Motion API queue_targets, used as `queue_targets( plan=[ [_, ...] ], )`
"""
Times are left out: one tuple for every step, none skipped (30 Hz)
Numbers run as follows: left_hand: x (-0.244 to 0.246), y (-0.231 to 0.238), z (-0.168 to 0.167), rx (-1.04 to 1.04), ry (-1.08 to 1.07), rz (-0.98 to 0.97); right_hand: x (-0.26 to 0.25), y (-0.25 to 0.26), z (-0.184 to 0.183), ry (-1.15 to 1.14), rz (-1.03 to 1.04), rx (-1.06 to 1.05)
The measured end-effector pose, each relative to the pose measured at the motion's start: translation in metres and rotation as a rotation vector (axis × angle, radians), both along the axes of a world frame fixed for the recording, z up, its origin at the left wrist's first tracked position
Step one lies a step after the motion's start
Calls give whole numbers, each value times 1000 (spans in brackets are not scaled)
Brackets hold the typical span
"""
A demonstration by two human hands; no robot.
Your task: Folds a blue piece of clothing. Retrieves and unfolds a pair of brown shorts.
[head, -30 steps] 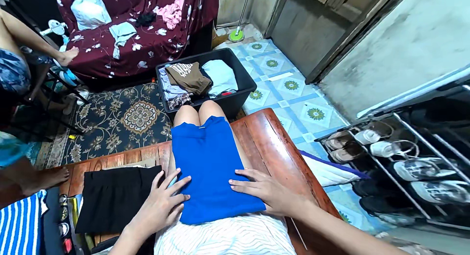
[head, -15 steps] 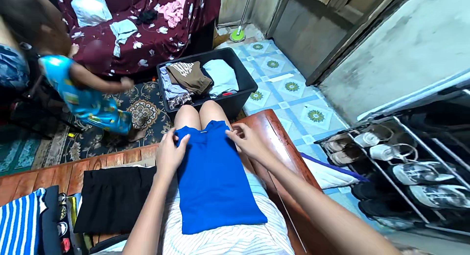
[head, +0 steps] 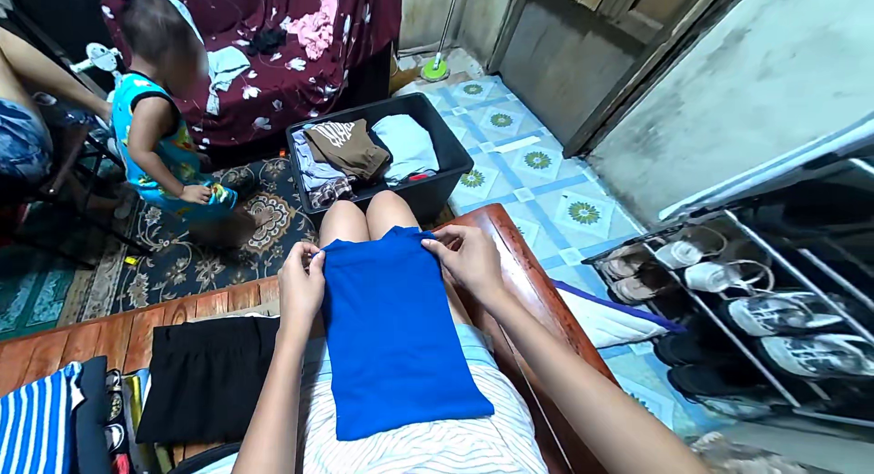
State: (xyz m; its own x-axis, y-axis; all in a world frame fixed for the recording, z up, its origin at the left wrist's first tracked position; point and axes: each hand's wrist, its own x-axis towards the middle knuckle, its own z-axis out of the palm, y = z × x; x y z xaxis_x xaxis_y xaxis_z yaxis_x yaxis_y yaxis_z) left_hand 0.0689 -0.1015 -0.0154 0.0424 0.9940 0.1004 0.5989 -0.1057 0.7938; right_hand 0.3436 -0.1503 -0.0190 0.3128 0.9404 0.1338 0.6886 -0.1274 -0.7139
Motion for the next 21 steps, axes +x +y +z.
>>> queue_targets(
  plan=[
    [0,1,-2,-1,-7,4,1,2,-1,7,6,16],
    [-1,3,-3,0,-12,6,1,5,-3,25,15,35],
    [-1,5,-3,0,-15,9,2,8,-6,53,24,49],
    [-1,7,-4,1,-19,13,2,12,-8,88,32,56],
    [-1,9,-5,-2,-26,22,2,16,-10,118,33,56],
    [-1,11,-6,-4,-33,34,2,20,-12,143,30,52],
    [0,14,-8,-6,-38,46,2,23,-13,159,26,47],
    [1,17,-10,-4,-43,53,1,26,-15,167,21,38],
    [3,20,-13,5,-42,49,1,29,-18,164,16,22],
    [3,23,-19,24,-27,32,2,31,-21,149,10,-1],
    [2,27,-26,55,13,4,3,31,-25,125,6,-30],
    [-1,31,-35,103,79,-29,6,31,-30,88,6,-56],
    [-6,33,-43,150,154,-65,8,29,-35,51,12,-68],
    [-11,33,-48,183,220,-90,10,25,-39,10,30,-53],
    [-17,31,-50,220,268,-103,13,19,-40,-31,64,-15],
    [-24,24,-48,248,307,-112,16,10,-40,-72,114,31],
    [-31,11,-44,262,344,-125,21,-3,-40,-129,182,70],
    [-39,-5,-39,289,384,-153,28,-19,-38,-203,268,84],
    [-48,-22,-34,315,422,-210,34,-37,-36,-280,358,83],
    [-57,-38,-31,342,452,-292,40,-56,-34,-349,444,90],
    [-65,-53,-31,364,483,-387,44,-75,-33,-406,521,94]
  ],
)
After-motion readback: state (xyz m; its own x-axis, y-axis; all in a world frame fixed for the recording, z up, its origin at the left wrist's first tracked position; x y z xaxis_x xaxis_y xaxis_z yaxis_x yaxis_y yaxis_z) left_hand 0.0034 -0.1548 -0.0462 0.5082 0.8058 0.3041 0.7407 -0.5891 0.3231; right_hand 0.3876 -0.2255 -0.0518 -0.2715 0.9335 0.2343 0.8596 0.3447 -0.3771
